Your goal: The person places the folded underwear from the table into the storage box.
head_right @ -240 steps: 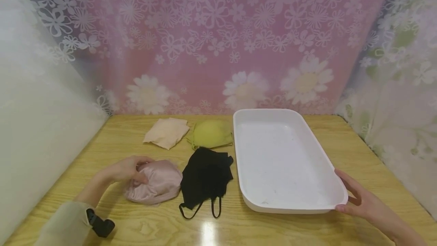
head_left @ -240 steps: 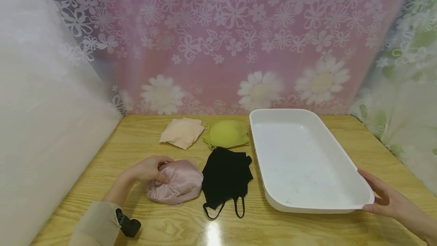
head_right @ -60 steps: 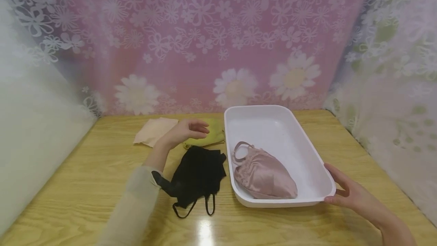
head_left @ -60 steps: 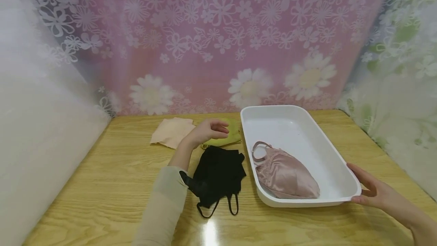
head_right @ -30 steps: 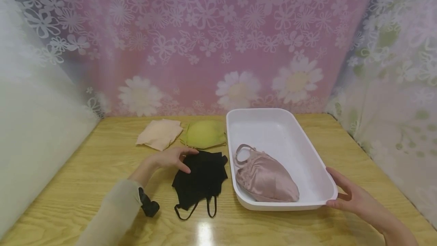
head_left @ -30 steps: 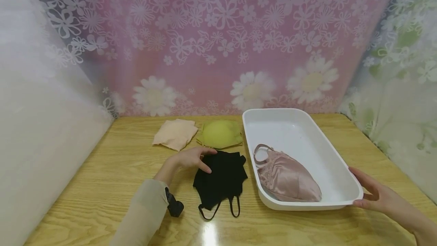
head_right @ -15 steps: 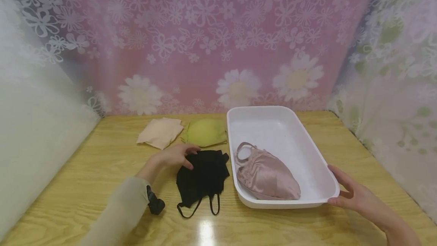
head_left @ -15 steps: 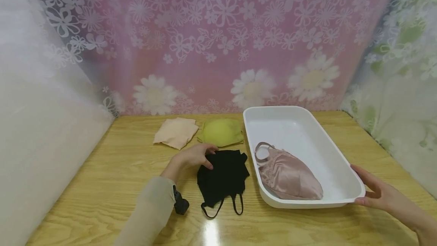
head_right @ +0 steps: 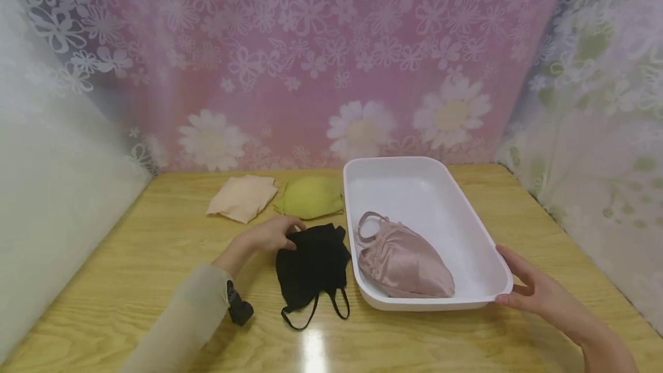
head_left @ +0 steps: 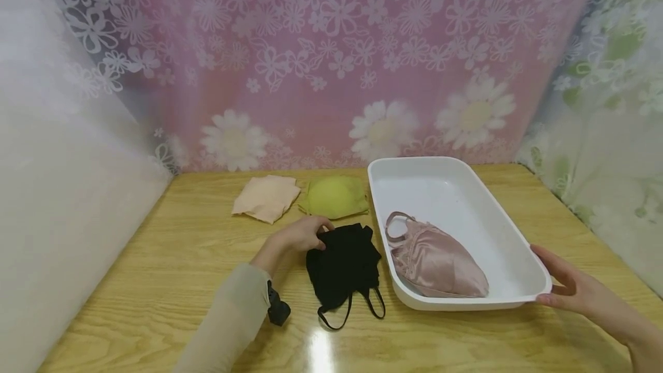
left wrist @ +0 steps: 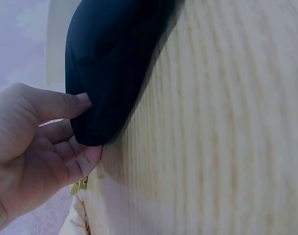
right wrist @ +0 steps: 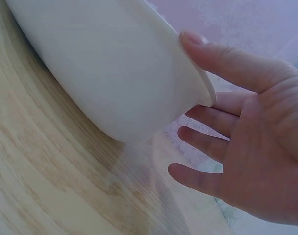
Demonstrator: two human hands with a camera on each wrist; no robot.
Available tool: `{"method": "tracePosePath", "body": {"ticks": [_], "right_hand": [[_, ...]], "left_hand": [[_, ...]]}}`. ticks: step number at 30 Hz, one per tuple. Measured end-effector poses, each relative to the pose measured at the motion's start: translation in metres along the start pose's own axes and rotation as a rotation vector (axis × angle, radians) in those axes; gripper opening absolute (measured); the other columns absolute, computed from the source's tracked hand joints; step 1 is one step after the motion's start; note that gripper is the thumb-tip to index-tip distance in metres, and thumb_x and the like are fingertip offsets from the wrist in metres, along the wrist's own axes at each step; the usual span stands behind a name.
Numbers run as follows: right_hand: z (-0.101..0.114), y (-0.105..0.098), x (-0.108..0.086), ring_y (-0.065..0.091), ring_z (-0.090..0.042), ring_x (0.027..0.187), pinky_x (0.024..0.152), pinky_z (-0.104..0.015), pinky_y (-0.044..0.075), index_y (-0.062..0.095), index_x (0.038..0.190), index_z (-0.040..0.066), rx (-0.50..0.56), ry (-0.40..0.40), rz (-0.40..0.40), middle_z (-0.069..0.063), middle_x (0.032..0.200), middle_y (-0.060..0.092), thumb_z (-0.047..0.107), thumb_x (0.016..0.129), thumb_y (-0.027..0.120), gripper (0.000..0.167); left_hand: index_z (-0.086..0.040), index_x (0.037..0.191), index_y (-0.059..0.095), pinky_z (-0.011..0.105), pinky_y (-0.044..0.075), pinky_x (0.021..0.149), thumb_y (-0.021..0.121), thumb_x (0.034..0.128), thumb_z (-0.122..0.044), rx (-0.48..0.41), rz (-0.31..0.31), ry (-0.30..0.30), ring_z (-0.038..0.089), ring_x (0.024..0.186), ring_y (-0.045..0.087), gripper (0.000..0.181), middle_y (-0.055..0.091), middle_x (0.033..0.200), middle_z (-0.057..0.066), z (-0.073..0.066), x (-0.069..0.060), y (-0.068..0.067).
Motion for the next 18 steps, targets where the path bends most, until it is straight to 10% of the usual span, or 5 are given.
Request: {"method": "tracePosePath", "body": {"ticks": [18], "right_hand": [[0.003, 0.000, 0.000, 0.050, 0.004, 0.106, 0.073, -0.024, 0.050, 0.002, 0.149, 0.005, -0.028, -0.002, -0.007, 0.031, 0.136, 0.024, -0.008, 0.091, 0.048, 0.075]], "left_hand": [[-0.013, 0.114, 0.062, 0.040, 0.048, 0.080, 0.068, 0.0829, -0.005, -0.267, -0.329, 0.057, 0.023, 0.097, 0.057, 0.032, 0.060, 0.103, 0.006, 0.010, -0.018, -0.031]]}}
Point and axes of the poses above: each hand's wrist, its own x-axis towards the middle knuckle, its own y-axis out of the palm, z = x × y, the point moved 1 cm from there along x, towards the middle knuckle
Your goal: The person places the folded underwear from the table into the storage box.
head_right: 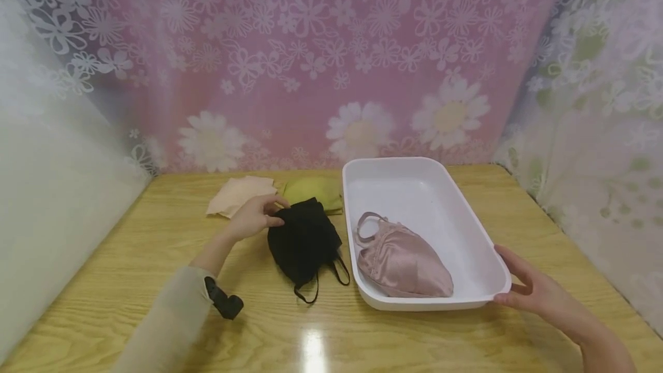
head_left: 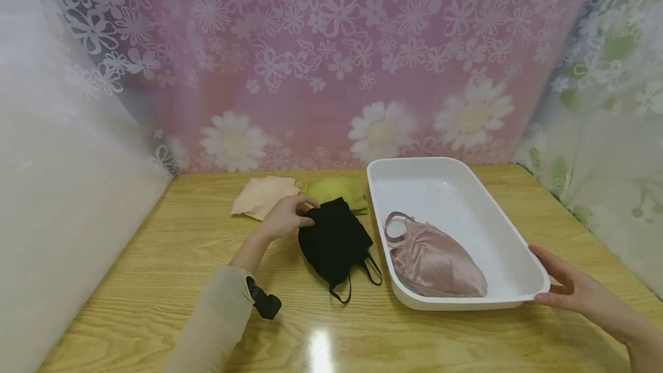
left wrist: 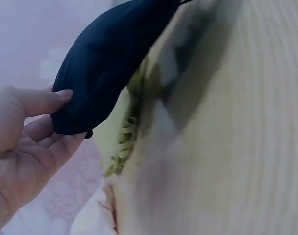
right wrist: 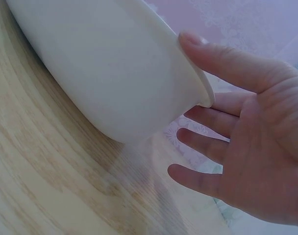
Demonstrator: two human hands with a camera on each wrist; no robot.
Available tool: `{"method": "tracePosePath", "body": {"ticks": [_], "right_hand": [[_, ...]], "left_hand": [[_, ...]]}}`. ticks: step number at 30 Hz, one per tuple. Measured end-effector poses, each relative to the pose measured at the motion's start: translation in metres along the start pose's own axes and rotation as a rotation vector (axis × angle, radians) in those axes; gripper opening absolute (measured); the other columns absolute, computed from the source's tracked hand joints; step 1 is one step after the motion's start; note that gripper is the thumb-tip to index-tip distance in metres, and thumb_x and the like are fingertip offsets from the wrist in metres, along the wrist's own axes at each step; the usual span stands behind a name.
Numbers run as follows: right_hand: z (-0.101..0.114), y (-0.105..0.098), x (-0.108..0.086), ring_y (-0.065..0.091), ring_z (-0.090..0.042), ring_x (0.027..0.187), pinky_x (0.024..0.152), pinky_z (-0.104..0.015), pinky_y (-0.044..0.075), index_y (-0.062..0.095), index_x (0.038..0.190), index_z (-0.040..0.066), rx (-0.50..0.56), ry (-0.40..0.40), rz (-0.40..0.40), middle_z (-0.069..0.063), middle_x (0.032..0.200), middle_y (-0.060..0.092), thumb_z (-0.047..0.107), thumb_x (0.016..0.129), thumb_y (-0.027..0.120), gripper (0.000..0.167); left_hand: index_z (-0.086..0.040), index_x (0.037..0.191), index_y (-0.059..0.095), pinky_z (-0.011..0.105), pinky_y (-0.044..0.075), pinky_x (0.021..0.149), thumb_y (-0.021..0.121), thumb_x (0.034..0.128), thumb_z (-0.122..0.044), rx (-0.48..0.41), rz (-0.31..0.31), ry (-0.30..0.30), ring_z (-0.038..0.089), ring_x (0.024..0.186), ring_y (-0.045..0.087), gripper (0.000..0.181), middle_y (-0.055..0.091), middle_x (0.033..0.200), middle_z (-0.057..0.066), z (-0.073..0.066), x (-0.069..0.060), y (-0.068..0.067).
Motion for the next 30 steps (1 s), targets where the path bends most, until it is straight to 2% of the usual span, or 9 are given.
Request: {"method": "tracePosePath", "body": {"ticks": [5, 10, 14, 18, 21, 24, 27, 30], "right_hand": [[0.002, -0.002, 0.003, 0.050, 0.004, 0.106, 0.073, -0.024, 0.049, 0.002, 0.149, 0.006, 0.001, 0.006, 0.004, 0.030, 0.136, 0.023, -0.007, 0.092, 0.048, 0.075], [0.003, -0.003, 0.004, 0.050, 0.004, 0.107, 0.074, -0.024, 0.050, 0.001, 0.149, 0.005, 0.017, 0.005, 0.014, 0.030, 0.135, 0.024, -0.007, 0.092, 0.047, 0.074], [0.002, -0.003, 0.003, 0.050, 0.003, 0.107, 0.074, -0.024, 0.050, 0.002, 0.149, 0.005, 0.023, -0.004, 0.019, 0.031, 0.136, 0.024, -0.007, 0.092, 0.047, 0.074], [0.001, -0.003, 0.001, 0.051, 0.002, 0.107, 0.073, -0.024, 0.050, 0.003, 0.149, 0.004, 0.019, -0.021, 0.017, 0.033, 0.137, 0.025, -0.009, 0.091, 0.047, 0.074], [0.000, -0.003, 0.000, 0.051, 0.002, 0.107, 0.074, -0.024, 0.050, 0.003, 0.149, 0.005, 0.027, -0.022, 0.020, 0.034, 0.136, 0.025, -0.009, 0.091, 0.047, 0.074], [0.000, -0.003, 0.000, 0.051, 0.002, 0.107, 0.074, -0.024, 0.049, 0.002, 0.149, 0.006, 0.039, -0.017, 0.025, 0.034, 0.136, 0.025, -0.009, 0.091, 0.047, 0.075], [0.000, -0.003, 0.000, 0.051, 0.002, 0.107, 0.074, -0.024, 0.050, 0.001, 0.149, 0.006, 0.052, -0.014, 0.031, 0.034, 0.136, 0.025, -0.009, 0.092, 0.046, 0.075], [0.001, -0.003, 0.000, 0.051, 0.001, 0.108, 0.074, -0.024, 0.050, 0.000, 0.149, 0.006, 0.068, -0.006, 0.040, 0.033, 0.136, 0.024, -0.008, 0.092, 0.045, 0.074]], "left_hand": [[-0.014, 0.116, 0.063, 0.041, 0.046, 0.085, 0.067, 0.0851, -0.008, -0.004, -0.075, -0.028, 0.025, 0.106, 0.053, 0.032, 0.056, 0.115, 0.009, -0.009, -0.001, -0.013], [-0.015, 0.119, 0.062, 0.042, 0.044, 0.089, 0.066, 0.0862, -0.011, -0.032, -0.133, -0.067, 0.026, 0.109, 0.052, 0.033, 0.056, 0.115, 0.008, -0.021, 0.001, -0.024], [-0.016, 0.120, 0.062, 0.043, 0.044, 0.087, 0.067, 0.0861, -0.013, -0.076, -0.190, -0.067, 0.026, 0.108, 0.052, 0.034, 0.056, 0.110, 0.009, -0.034, 0.007, -0.032], [-0.017, 0.119, 0.062, 0.042, 0.044, 0.087, 0.067, 0.0860, -0.013, -0.152, -0.232, -0.066, 0.026, 0.110, 0.050, 0.034, 0.056, 0.115, 0.009, -0.050, 0.017, -0.037], [-0.016, 0.119, 0.063, 0.041, 0.045, 0.088, 0.066, 0.0857, -0.012, -0.203, -0.254, -0.065, 0.025, 0.112, 0.048, 0.033, 0.055, 0.121, 0.009, -0.064, 0.025, -0.035], [-0.012, 0.118, 0.063, 0.041, 0.046, 0.086, 0.067, 0.0850, -0.009, -0.262, -0.274, -0.043, 0.026, 0.109, 0.051, 0.033, 0.056, 0.118, 0.011, -0.078, 0.034, -0.029], [-0.008, 0.117, 0.064, 0.041, 0.048, 0.084, 0.066, 0.0842, -0.004, -0.347, -0.290, -0.005, 0.027, 0.103, 0.054, 0.033, 0.058, 0.112, 0.014, -0.090, 0.044, -0.019], [-0.007, 0.115, 0.065, 0.037, 0.050, 0.080, 0.067, 0.0831, -0.001, -0.411, -0.328, 0.004, 0.025, 0.101, 0.055, 0.032, 0.058, 0.110, 0.014, -0.100, 0.054, -0.007]]}}
Point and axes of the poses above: each hand's wrist, its own x-axis towards the middle knuckle, its own y-axis out of the palm, z = x × y, the point moved 1 cm from there along x, towards the middle knuckle
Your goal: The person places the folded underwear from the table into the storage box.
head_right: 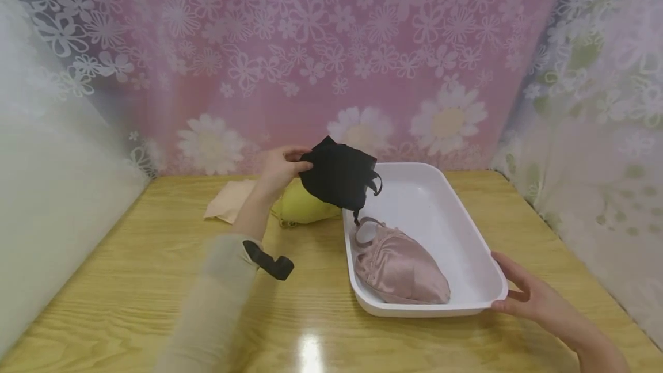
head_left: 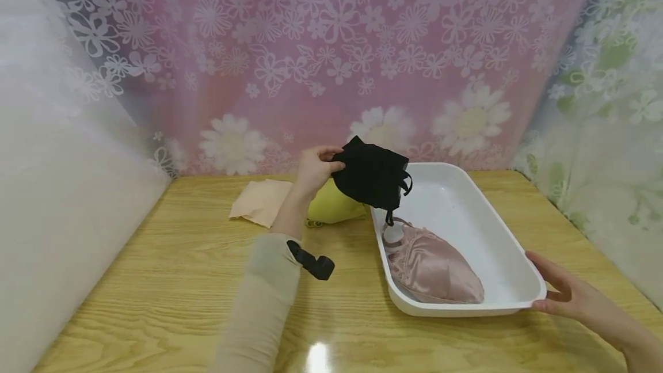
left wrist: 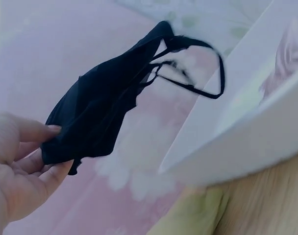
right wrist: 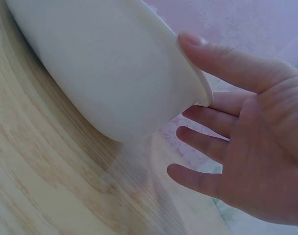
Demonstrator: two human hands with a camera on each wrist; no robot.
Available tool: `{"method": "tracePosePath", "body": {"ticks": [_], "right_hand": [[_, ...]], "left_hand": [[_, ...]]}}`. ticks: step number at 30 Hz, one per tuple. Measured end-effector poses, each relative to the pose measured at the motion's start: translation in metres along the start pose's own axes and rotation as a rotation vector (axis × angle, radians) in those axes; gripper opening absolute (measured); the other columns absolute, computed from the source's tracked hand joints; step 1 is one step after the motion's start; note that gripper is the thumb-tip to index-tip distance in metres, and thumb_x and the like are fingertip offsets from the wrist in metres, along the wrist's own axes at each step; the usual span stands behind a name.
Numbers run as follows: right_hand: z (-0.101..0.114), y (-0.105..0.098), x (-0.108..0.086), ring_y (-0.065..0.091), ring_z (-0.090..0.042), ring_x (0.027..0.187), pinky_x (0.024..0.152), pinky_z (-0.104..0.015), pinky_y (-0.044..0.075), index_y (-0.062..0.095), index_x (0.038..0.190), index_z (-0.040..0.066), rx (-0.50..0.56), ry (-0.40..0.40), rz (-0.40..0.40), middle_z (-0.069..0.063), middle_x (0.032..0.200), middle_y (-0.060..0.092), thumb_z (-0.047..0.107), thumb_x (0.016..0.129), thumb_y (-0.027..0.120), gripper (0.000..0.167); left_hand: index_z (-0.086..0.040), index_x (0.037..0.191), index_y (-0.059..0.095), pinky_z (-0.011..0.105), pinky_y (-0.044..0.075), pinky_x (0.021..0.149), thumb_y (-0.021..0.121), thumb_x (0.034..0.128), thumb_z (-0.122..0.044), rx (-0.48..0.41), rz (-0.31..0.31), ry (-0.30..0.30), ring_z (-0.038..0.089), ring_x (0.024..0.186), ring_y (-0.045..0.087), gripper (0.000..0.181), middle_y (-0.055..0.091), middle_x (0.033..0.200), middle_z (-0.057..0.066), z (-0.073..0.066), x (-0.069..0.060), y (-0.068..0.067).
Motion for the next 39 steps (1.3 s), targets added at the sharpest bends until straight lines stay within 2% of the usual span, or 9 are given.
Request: {"method": "tracePosePath", "body": {"ticks": [6, 11, 14, 20, 25, 29, 39], "right_hand": [[0.003, 0.001, 0.001, 0.051, 0.001, 0.109, 0.075, -0.024, 0.049, 0.001, 0.149, 0.006, -0.004, 0.005, -0.003, 0.031, 0.137, 0.025, -0.008, 0.092, 0.046, 0.074], [-0.001, 0.000, -0.002, 0.051, 0.002, 0.108, 0.075, -0.024, 0.050, 0.001, 0.149, 0.004, 0.003, 0.005, -0.008, 0.033, 0.136, 0.026, -0.009, 0.092, 0.047, 0.074], [-0.003, 0.000, -0.003, 0.050, 0.003, 0.108, 0.075, -0.025, 0.050, 0.000, 0.149, 0.005, 0.009, 0.027, -0.006, 0.035, 0.135, 0.025, -0.007, 0.092, 0.047, 0.075], [-0.002, -0.001, -0.002, 0.048, 0.005, 0.108, 0.076, -0.025, 0.050, -0.001, 0.149, 0.007, 0.027, 0.055, -0.001, 0.035, 0.134, 0.024, -0.005, 0.093, 0.047, 0.074], [0.002, -0.001, 0.000, 0.049, 0.003, 0.109, 0.077, -0.026, 0.050, 0.001, 0.149, 0.006, 0.030, 0.030, -0.006, 0.032, 0.136, 0.025, -0.006, 0.093, 0.047, 0.074], [0.006, 0.000, -0.002, 0.049, 0.002, 0.110, 0.077, -0.026, 0.050, 0.002, 0.149, 0.004, 0.023, 0.012, -0.010, 0.031, 0.137, 0.025, -0.007, 0.092, 0.047, 0.074], [0.010, 0.001, -0.003, 0.049, 0.000, 0.112, 0.079, -0.026, 0.049, 0.000, 0.149, 0.005, 0.058, 0.003, 0.016, 0.029, 0.139, 0.023, -0.008, 0.092, 0.046, 0.074]], "left_hand": [[-0.009, 0.109, 0.069, 0.030, 0.051, 0.069, 0.069, 0.0801, 0.000, -0.031, -0.108, -0.041, 0.023, 0.094, 0.057, 0.030, 0.060, 0.104, 0.011, 0.000, 0.009, 0.039], [-0.011, 0.106, 0.071, 0.029, 0.051, 0.070, 0.071, 0.0785, -0.002, -0.005, -0.184, -0.064, 0.022, 0.093, 0.057, 0.029, 0.061, 0.102, 0.009, 0.009, 0.013, 0.073], [-0.012, 0.104, 0.071, 0.029, 0.051, 0.072, 0.071, 0.0781, -0.002, 0.030, -0.213, -0.070, 0.021, 0.095, 0.054, 0.028, 0.060, 0.102, 0.008, 0.014, 0.013, 0.090], [-0.011, 0.101, 0.072, 0.027, 0.049, 0.067, 0.071, 0.0761, -0.001, 0.084, -0.232, -0.086, 0.019, 0.085, 0.053, 0.027, 0.059, 0.090, 0.005, 0.023, 0.013, 0.118], [-0.009, 0.099, 0.072, 0.025, 0.046, 0.064, 0.066, 0.0731, 0.004, 0.139, -0.245, -0.094, 0.018, 0.079, 0.053, 0.030, 0.059, 0.083, 0.005, 0.028, 0.013, 0.134], [-0.012, 0.101, 0.072, 0.026, 0.044, 0.065, 0.061, 0.0732, 0.004, 0.187, -0.232, -0.118, 0.019, 0.079, 0.054, 0.033, 0.060, 0.084, 0.004, 0.033, 0.011, 0.143], [-0.010, 0.101, 0.072, 0.030, 0.045, 0.066, 0.060, 0.0754, 0.003, 0.193, -0.249, -0.170, 0.020, 0.078, 0.056, 0.031, 0.062, 0.084, 0.004, 0.041, 0.012, 0.151]]}}
Point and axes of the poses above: each hand's wrist, its own x-axis towards the middle knuckle, its own y-axis out of the palm, z = x × y, the point moved 1 cm from there along x, towards the middle knuckle
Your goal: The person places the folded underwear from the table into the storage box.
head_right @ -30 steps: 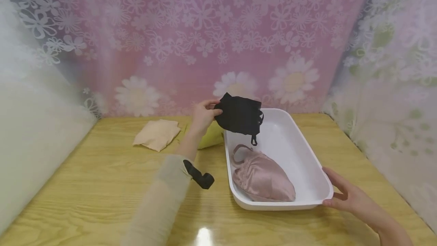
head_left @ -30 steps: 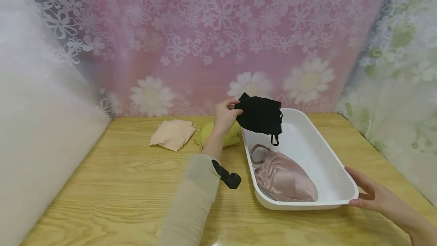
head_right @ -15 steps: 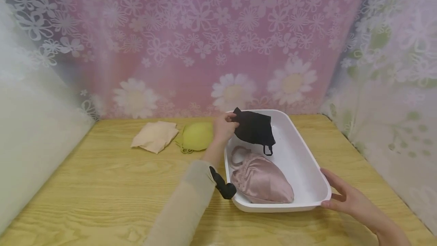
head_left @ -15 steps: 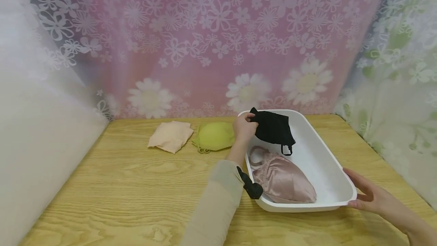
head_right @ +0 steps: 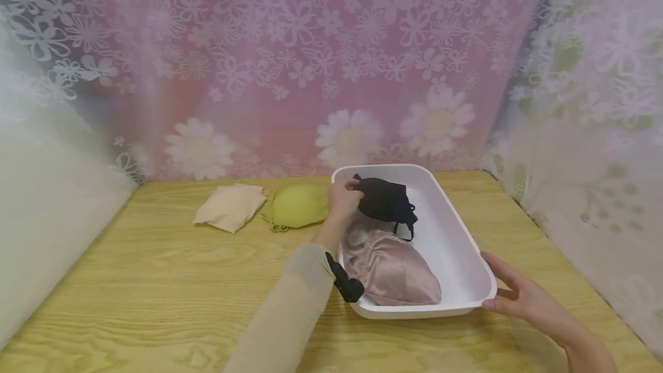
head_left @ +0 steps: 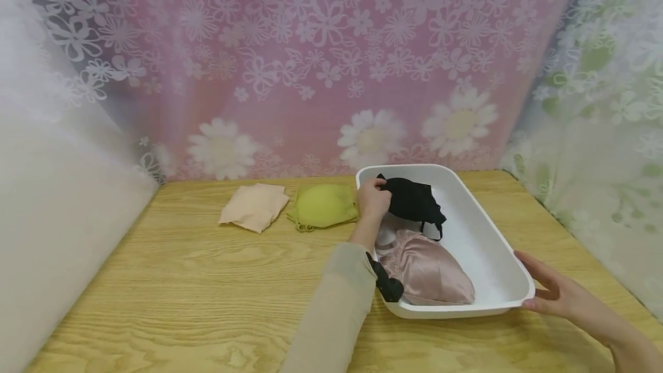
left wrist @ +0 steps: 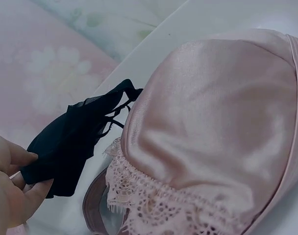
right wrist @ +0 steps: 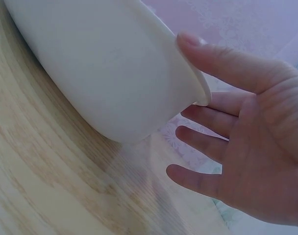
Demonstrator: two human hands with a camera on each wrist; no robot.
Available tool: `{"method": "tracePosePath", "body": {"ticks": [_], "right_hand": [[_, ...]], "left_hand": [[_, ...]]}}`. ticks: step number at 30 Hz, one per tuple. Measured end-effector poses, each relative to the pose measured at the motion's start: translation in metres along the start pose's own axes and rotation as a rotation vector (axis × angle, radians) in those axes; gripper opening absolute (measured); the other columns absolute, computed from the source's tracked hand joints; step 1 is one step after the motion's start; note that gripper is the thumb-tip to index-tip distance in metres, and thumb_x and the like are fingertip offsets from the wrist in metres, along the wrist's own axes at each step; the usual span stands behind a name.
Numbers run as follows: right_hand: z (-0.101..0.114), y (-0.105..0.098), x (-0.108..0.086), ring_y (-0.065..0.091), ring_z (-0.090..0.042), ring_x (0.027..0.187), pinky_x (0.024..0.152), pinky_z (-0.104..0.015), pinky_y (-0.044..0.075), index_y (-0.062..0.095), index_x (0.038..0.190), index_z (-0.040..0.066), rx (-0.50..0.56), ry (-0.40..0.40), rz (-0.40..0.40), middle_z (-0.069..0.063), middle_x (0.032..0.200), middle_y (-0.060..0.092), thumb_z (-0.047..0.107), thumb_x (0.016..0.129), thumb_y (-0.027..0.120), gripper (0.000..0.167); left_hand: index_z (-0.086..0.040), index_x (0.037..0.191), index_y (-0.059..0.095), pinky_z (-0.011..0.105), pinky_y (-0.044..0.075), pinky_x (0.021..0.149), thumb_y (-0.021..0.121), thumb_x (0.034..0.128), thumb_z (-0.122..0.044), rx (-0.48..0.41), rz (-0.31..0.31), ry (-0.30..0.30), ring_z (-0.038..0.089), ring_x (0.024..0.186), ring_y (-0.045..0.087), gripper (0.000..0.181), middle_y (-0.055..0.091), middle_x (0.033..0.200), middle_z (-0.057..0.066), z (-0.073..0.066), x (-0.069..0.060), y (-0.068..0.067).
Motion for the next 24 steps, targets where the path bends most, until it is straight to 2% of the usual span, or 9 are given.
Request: {"method": "tracePosePath", "body": {"ticks": [5, 9, 13, 17, 20, 24], "right_hand": [[0.0000, -0.0002, 0.0010, 0.049, 0.001, 0.112, 0.078, -0.026, 0.049, 0.000, 0.149, 0.004, 0.000, 0.003, -0.004, 0.030, 0.138, 0.024, -0.007, 0.093, 0.046, 0.073], [-0.0012, 0.0002, 0.0008, 0.049, 0.001, 0.112, 0.079, -0.026, 0.049, -0.001, 0.148, 0.002, 0.009, 0.008, -0.001, 0.031, 0.137, 0.024, -0.007, 0.093, 0.045, 0.073], [-0.0021, 0.0012, 0.0002, 0.048, 0.001, 0.112, 0.079, -0.026, 0.049, 0.000, 0.147, 0.000, -0.001, -0.007, -0.006, 0.031, 0.138, 0.025, -0.008, 0.092, 0.046, 0.072], [-0.0017, 0.0013, -0.0005, 0.048, 0.002, 0.112, 0.078, -0.026, 0.049, 0.000, 0.147, 0.000, -0.011, -0.015, -0.011, 0.032, 0.138, 0.025, -0.008, 0.092, 0.046, 0.072], [-0.0011, 0.0011, -0.0010, 0.048, 0.002, 0.112, 0.078, -0.026, 0.049, 0.001, 0.148, 0.001, -0.013, -0.012, -0.015, 0.032, 0.138, 0.025, -0.008, 0.092, 0.046, 0.072], [-0.0013, 0.0006, -0.0021, 0.049, 0.002, 0.110, 0.078, -0.026, 0.049, 0.001, 0.149, 0.004, -0.015, 0.021, -0.026, 0.032, 0.136, 0.025, -0.006, 0.093, 0.047, 0.073]], "left_hand": [[-0.012, 0.102, 0.072, 0.031, 0.046, 0.067, 0.062, 0.0762, 0.000, 0.026, 0.005, -0.010, 0.020, 0.080, 0.056, 0.031, 0.063, 0.085, 0.002, 0.0023, 0.0006, 0.0023], [-0.011, 0.103, 0.072, 0.031, 0.047, 0.069, 0.058, 0.0769, 0.003, 0.010, 0.009, -0.013, 0.022, 0.084, 0.058, 0.033, 0.064, 0.089, 0.005, 0.0044, 0.0000, 0.0044], [-0.007, 0.101, 0.072, 0.033, 0.048, 0.078, 0.056, 0.0774, 0.004, 0.057, 0.010, 0.028, 0.027, 0.095, 0.059, 0.030, 0.066, 0.097, 0.008, 0.0049, -0.0012, 0.0051], [-0.003, 0.096, 0.072, 0.034, 0.048, 0.083, 0.058, 0.0774, 0.002, 0.111, 0.013, 0.053, 0.029, 0.098, 0.059, 0.024, 0.067, 0.099, 0.010, 0.0038, -0.0028, 0.0044], [-0.004, 0.094, 0.072, 0.033, 0.048, 0.082, 0.058, 0.0775, 0.002, 0.116, 0.019, 0.045, 0.029, 0.098, 0.059, 0.023, 0.067, 0.096, 0.009, 0.0022, -0.0033, 0.0039], [-0.008, 0.098, 0.071, 0.033, 0.049, 0.076, 0.057, 0.0809, 0.001, 0.080, 0.051, 0.023, 0.026, 0.092, 0.060, 0.024, 0.067, 0.093, 0.006, -0.0003, -0.0015, 0.0031]]}}
Point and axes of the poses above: each hand's wrist, its own x-axis towards the middle knuckle, its own y-axis out of the palm, z = x × y, the point moved 1 cm from there along x, towards the middle knuckle
